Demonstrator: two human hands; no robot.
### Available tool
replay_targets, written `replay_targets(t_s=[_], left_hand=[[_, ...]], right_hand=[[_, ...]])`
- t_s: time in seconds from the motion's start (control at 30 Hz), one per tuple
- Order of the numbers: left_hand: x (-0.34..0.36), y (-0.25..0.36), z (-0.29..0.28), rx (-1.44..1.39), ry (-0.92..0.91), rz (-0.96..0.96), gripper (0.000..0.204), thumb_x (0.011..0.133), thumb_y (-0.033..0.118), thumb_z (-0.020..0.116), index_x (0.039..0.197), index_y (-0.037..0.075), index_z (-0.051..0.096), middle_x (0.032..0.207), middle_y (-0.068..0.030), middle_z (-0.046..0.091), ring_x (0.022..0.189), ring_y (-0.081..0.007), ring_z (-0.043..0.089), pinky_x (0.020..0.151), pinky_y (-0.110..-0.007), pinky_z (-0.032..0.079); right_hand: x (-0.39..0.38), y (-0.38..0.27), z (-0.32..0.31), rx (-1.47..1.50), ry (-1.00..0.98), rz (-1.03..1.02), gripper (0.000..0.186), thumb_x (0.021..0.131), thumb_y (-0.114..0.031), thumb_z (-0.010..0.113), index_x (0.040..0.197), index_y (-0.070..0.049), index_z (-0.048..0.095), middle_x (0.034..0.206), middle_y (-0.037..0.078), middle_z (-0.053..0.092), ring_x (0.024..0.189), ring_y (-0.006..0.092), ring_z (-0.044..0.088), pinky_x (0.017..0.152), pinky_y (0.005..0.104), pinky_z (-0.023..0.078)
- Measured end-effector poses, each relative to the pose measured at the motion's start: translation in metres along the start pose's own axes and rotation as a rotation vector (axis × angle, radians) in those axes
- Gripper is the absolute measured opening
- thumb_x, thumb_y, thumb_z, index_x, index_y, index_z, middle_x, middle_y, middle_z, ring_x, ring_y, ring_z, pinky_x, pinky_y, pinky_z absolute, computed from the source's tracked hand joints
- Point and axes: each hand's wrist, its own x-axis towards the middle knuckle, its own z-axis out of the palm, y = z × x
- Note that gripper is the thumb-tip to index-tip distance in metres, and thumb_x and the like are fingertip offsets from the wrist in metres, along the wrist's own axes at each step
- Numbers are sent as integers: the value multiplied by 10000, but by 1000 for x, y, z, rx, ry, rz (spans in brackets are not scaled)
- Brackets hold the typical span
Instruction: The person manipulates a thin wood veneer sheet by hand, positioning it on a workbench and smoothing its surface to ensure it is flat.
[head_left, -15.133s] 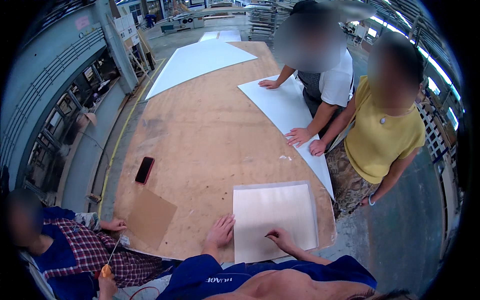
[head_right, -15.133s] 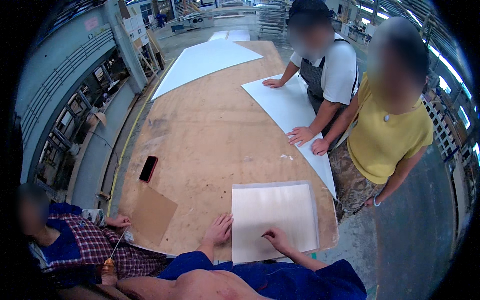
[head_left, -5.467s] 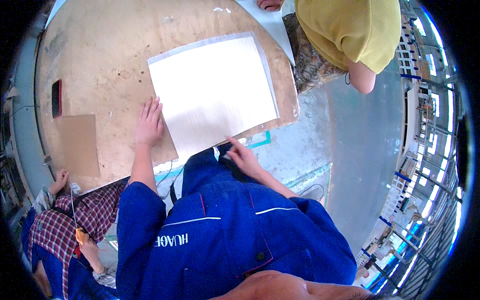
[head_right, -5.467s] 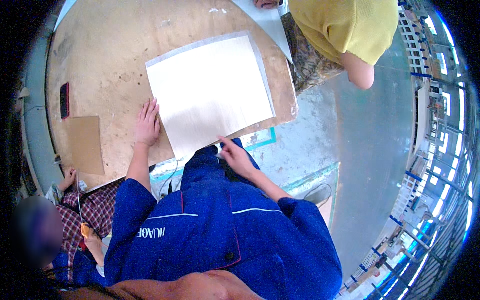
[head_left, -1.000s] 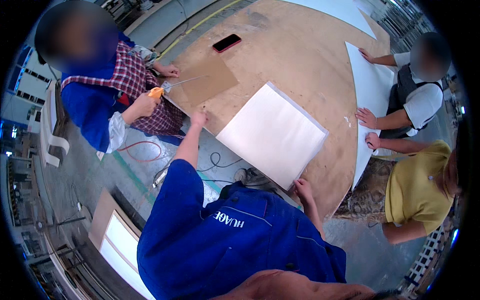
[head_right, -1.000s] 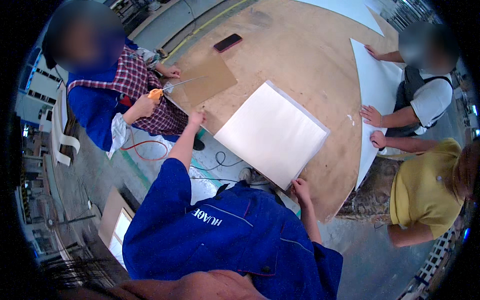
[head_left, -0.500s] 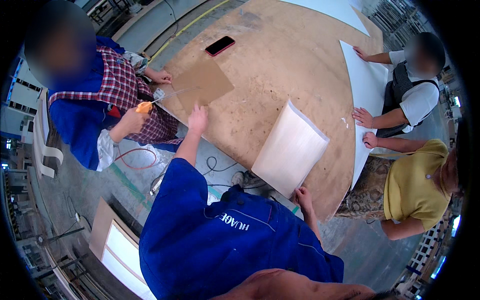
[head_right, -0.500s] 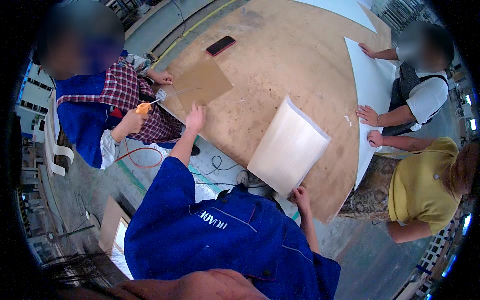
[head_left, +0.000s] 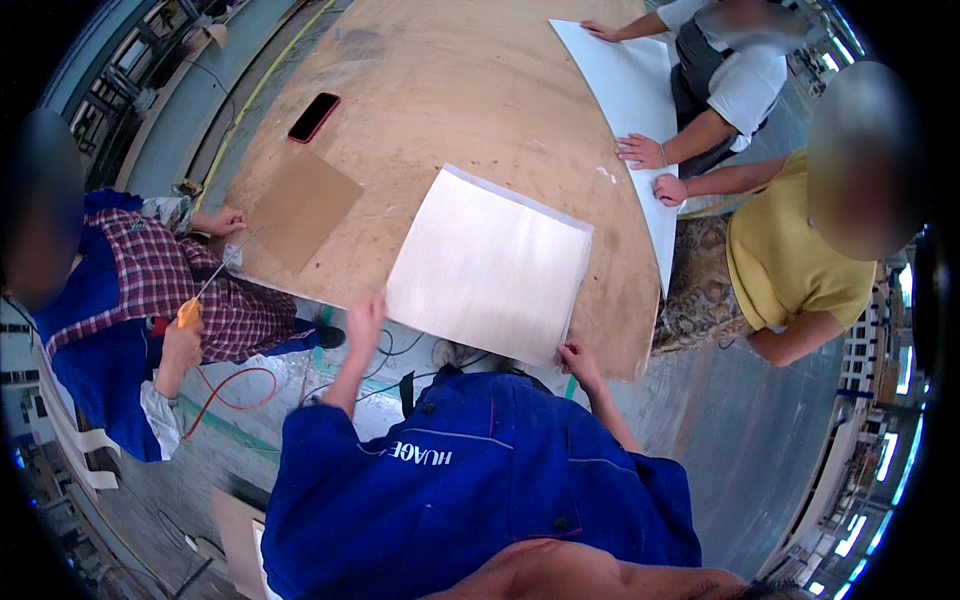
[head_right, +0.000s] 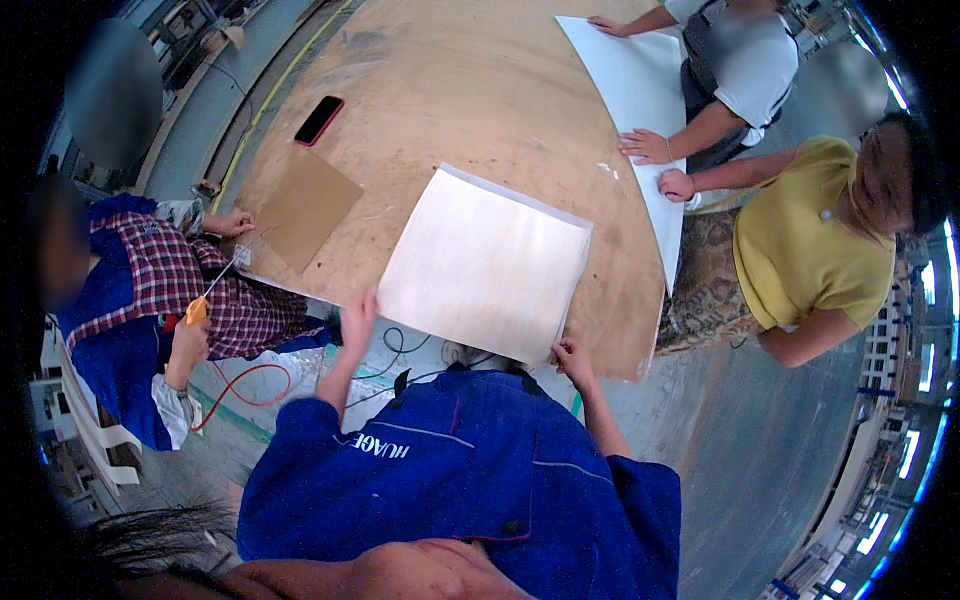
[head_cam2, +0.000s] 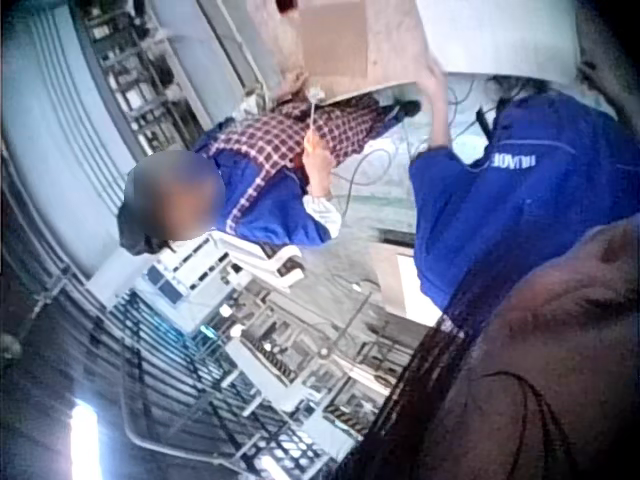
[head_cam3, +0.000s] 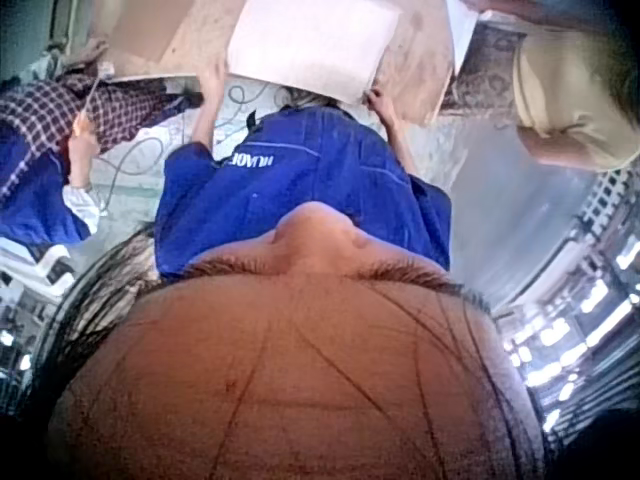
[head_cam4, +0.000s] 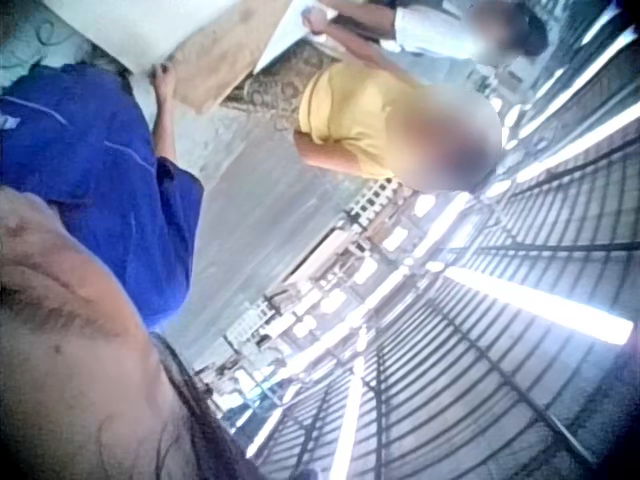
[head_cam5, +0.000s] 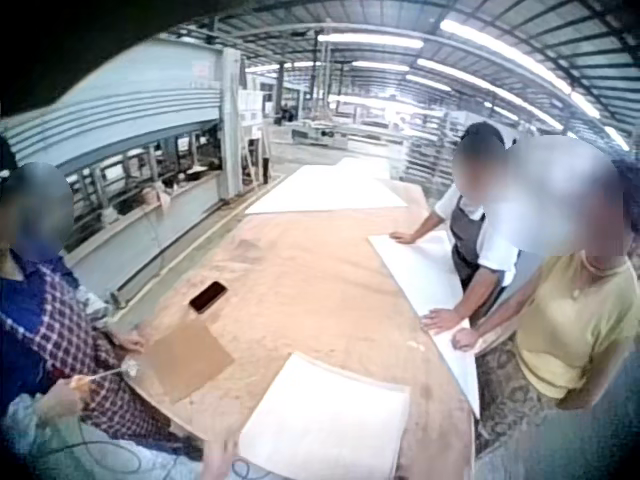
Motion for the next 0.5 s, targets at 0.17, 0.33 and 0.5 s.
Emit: replay_targets(t_s=[0.17,0.33,0.5], left_hand=[[-127,-17,25,-146,-212,-131,317,880,285,489,731,14,559,577,-130,537,507,-220,521,500,-342,387],[-125,-33,41,-137,44,-211,233,891,230,476,810,21,541,613,-41,499,559,-133,444,517,-293,359],[-96,-54,31,-590,87,-494,364,942,324,359,769,45,516,582,18,396,529,-53,357,481,-196,285]], right_hand=[[-17,12,-9,172,237,-1,166,881,-191,518,857,-30,549,597,2,483,468,74,431,419,212,367],[-29,-3,-30,1202,260,125,157,916,-160,425,843,-36,487,619,-4,381,478,84,344,379,197,304],[-20,-49,-32,2027,-662,249,123,886,-65,391,888,8,490,623,21,370,519,106,353,429,206,339]])
